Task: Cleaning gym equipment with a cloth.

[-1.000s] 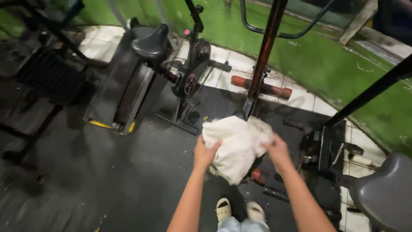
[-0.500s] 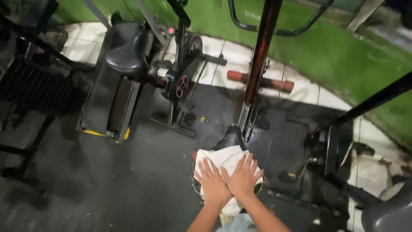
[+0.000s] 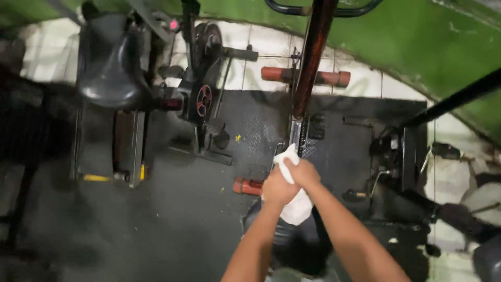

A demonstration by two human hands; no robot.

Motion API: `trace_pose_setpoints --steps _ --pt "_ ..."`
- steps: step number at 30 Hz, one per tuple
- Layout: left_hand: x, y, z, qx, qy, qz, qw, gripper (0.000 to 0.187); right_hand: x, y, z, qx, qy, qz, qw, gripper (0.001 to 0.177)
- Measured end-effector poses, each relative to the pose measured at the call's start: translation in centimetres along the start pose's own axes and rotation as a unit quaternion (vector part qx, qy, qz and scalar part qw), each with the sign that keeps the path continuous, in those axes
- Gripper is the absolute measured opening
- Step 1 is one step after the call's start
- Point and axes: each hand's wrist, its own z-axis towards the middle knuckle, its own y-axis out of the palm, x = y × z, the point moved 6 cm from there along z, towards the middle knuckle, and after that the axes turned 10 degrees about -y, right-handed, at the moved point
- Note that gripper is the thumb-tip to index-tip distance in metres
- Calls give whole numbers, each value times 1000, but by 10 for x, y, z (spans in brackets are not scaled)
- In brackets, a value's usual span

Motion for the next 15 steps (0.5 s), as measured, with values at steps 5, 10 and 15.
trace_pose_setpoints --steps 5,10,15 --pt "7 -4 14 -34 29 -14 999 72 -2 -10 6 22 128 -18 991 69" --pt "6 -32 -14 -7 83 -55 995 102 -37 -31 -66 234 80 35 968 76" --pt "-32 -26 -59 46 206 13 977 105 -53 -17 -144 264 -13 -9 964 56"
